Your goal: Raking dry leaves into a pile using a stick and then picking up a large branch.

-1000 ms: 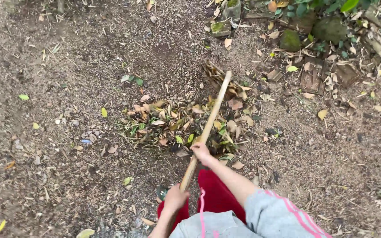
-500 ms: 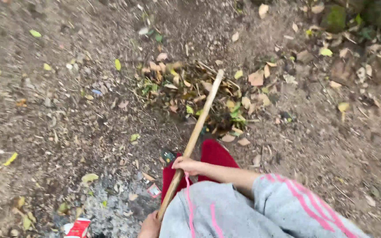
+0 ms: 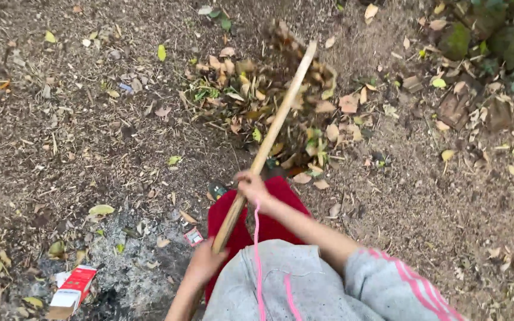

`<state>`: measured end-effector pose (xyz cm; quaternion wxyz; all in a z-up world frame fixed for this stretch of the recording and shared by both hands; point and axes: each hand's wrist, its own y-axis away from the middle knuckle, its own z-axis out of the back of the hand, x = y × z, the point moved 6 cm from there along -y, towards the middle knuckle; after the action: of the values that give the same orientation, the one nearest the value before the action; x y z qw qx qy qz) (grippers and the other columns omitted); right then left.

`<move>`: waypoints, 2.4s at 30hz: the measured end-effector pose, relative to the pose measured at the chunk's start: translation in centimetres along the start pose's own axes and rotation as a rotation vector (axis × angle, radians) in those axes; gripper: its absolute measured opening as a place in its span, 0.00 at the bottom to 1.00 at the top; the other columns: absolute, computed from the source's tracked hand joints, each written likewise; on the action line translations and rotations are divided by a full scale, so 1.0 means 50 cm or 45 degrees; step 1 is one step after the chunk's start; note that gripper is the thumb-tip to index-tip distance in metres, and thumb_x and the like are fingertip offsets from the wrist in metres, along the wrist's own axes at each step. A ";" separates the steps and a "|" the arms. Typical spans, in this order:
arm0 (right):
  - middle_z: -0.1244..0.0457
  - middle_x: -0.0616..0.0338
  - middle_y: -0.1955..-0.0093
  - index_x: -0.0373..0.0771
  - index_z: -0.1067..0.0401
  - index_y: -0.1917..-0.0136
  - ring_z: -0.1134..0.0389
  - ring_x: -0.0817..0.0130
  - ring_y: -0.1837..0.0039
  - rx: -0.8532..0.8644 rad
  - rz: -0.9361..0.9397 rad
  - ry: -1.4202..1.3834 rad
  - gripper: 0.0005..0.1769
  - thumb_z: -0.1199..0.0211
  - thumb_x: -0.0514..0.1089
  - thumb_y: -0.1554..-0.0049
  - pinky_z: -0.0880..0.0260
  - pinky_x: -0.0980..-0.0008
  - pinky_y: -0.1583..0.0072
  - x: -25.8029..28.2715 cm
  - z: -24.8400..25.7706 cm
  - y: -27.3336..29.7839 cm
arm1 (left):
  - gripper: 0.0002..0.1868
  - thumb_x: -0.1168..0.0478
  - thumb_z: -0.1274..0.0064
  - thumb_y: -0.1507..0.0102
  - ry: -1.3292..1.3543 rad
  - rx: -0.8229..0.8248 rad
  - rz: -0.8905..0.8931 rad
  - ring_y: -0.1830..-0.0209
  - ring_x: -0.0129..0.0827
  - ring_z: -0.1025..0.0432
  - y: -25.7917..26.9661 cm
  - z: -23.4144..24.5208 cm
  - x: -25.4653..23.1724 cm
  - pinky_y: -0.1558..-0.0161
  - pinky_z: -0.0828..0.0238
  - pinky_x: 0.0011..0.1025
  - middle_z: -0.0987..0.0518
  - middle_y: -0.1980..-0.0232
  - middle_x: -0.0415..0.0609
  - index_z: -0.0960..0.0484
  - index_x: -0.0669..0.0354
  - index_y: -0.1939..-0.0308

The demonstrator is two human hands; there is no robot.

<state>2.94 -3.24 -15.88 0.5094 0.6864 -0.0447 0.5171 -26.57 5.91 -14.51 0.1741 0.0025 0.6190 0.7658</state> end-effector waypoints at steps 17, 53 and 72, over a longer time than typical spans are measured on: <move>0.27 0.49 0.24 0.37 0.19 0.23 0.20 0.56 0.27 0.936 -0.647 0.380 0.22 0.28 0.50 0.24 0.08 0.61 0.30 -0.067 -0.244 0.041 | 0.22 0.52 0.32 0.21 0.373 0.096 0.103 0.63 0.25 0.18 0.142 0.040 0.128 0.59 0.11 0.24 0.07 0.50 0.44 0.08 0.54 0.25; 0.20 0.31 0.47 0.31 0.12 0.51 0.16 0.25 0.40 0.290 -0.007 0.589 0.11 0.25 0.42 0.41 0.14 0.36 0.35 0.047 -0.342 0.042 | 0.42 0.34 0.20 0.36 0.303 -0.168 0.170 0.32 0.72 0.10 0.126 0.007 0.181 0.31 0.12 0.64 0.04 0.42 0.75 0.04 0.71 0.37; 0.32 0.34 0.28 0.50 0.12 0.26 0.23 0.41 0.28 0.340 0.037 0.616 0.27 0.21 0.42 0.38 0.20 0.44 0.22 0.027 -0.480 -0.167 | 0.25 0.37 0.27 0.32 0.648 -0.311 0.069 0.48 0.57 0.07 0.042 0.253 0.066 0.42 0.14 0.54 0.07 0.64 0.59 0.05 0.55 0.53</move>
<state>-7.47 19.27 -21.63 0.4029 0.6033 0.1368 0.6745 -27.44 18.40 -10.24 -0.0085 -0.1941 0.5458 0.8151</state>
